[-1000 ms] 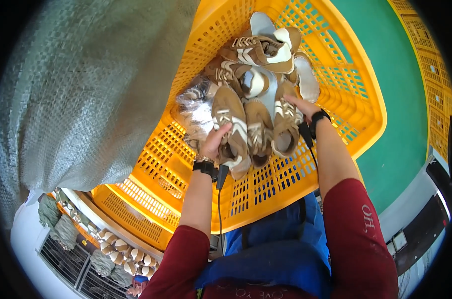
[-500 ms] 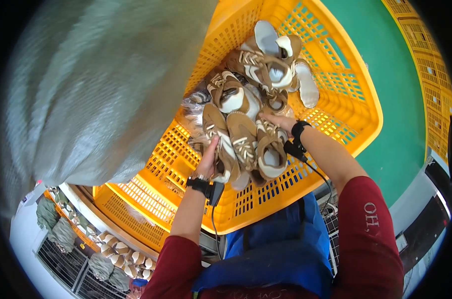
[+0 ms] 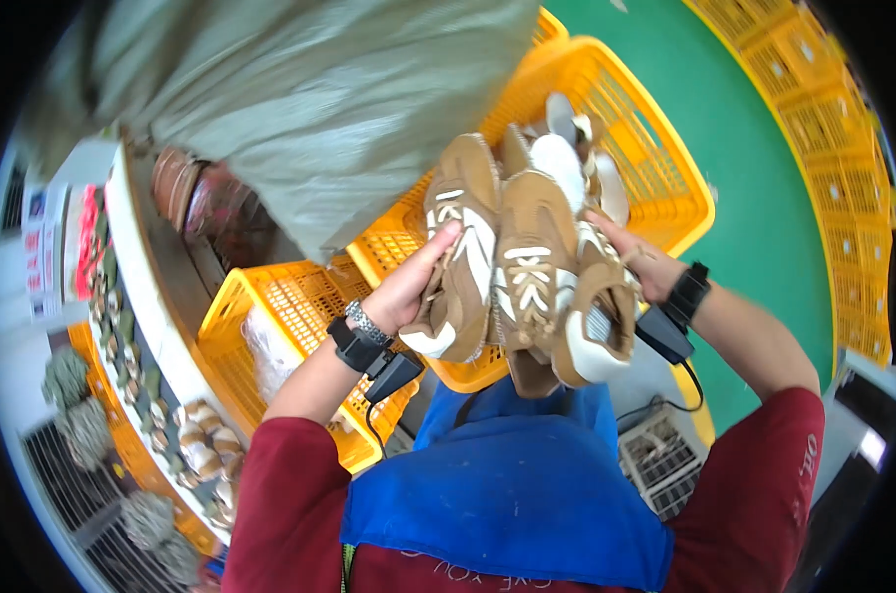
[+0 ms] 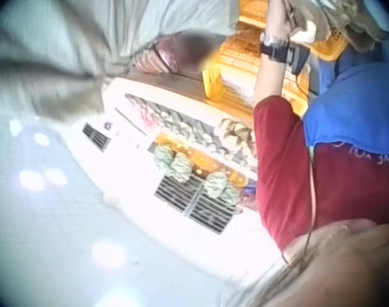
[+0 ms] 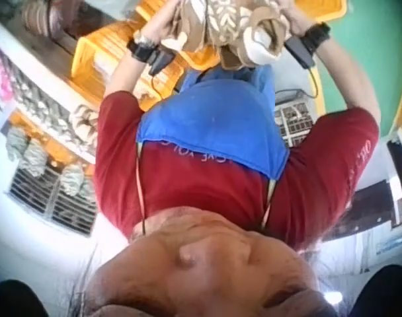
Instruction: The recorder is assembling shoes by removing shoe lasts and placing finished shoes into a basket.
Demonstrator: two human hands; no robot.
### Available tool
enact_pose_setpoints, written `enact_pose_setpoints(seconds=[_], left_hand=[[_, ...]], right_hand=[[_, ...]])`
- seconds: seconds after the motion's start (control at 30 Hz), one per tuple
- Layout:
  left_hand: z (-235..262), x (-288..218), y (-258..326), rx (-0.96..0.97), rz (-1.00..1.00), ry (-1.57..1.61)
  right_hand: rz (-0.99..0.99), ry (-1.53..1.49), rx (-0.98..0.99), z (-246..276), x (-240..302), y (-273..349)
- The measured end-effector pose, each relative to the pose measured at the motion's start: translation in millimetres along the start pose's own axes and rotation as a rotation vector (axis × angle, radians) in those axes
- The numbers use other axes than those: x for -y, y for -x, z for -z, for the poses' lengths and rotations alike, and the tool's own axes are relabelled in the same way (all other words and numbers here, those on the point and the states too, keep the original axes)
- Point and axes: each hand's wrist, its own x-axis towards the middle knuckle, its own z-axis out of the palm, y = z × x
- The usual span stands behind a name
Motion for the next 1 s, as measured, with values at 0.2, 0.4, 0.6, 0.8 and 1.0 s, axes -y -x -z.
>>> enact_pose_setpoints(seconds=[0.2, 0.4, 0.6, 0.8, 1.0], left_hand=[[18.4, 53.0, 120.1, -0.125, -0.295, -0.201], [-15.4, 130.5, 227.6, -0.221, -0.858, 0.283], [-66.2, 183.8, 268.1, -0.676, -1.220, 0.437], [-52.1, 284.6, 352.3, -1.126, -1.471, 0.695], [1.2, 439.2, 493.1, -1.347, -1.593, 0.891]], right_hand=[[-0.069, 0.350, 0.246, -134.4, -1.4, 1.0], [-0.322, 0.749, 0.540, -199.2, -14.9, -16.1], [-0.406, 0.939, 0.625, -326.7, -18.2, -43.8], [-0.624, 1.361, 1.067, -485.2, -172.9, -44.3], [-0.808, 1.445, 1.428, -621.6, -414.3, 12.9]])
